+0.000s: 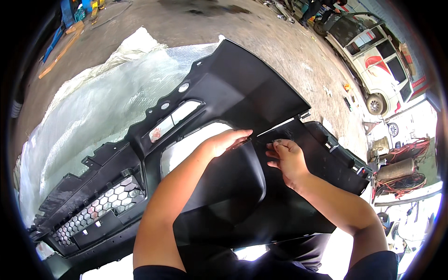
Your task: The person uses a screwdriver to remove clips and fasteners from a black car bumper, then moves to a grey bumper to remove additional clips. The person handles the bumpers and clips by hand, placing removed parts on the floor.
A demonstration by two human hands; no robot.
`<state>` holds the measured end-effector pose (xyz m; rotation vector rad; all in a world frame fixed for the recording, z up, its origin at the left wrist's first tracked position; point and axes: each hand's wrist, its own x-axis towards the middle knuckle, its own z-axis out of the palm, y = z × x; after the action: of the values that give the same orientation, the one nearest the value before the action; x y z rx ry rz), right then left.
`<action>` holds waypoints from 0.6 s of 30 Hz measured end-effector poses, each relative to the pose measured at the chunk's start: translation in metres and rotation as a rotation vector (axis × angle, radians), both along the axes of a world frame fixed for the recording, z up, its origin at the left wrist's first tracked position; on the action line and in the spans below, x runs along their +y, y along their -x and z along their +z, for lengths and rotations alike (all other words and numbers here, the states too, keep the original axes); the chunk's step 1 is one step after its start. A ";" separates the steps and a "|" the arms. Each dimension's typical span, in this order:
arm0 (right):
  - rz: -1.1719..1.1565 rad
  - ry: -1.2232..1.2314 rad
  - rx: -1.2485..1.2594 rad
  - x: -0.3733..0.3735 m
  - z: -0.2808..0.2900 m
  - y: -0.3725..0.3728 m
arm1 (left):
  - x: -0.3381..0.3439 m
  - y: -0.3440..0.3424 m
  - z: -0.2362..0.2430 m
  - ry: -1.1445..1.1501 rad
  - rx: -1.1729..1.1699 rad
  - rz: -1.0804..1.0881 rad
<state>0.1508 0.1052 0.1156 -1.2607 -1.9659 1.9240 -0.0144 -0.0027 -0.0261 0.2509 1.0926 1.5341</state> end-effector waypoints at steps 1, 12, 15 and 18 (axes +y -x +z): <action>0.008 -0.006 0.009 0.001 -0.006 0.001 | -0.002 0.000 0.003 0.067 0.119 -0.023; -0.049 -0.131 0.175 0.003 -0.017 -0.002 | -0.004 -0.030 0.086 -0.109 1.407 0.374; -0.024 -0.333 0.245 0.006 -0.024 -0.007 | 0.013 -0.036 0.070 -0.133 1.223 0.332; -0.014 -0.481 0.310 0.007 -0.033 -0.008 | 0.022 -0.040 0.055 -0.155 1.163 0.453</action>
<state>0.1584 0.1125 0.0827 -0.7937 -2.0635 1.4055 0.0253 0.0192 0.0285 1.1662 2.0164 1.8965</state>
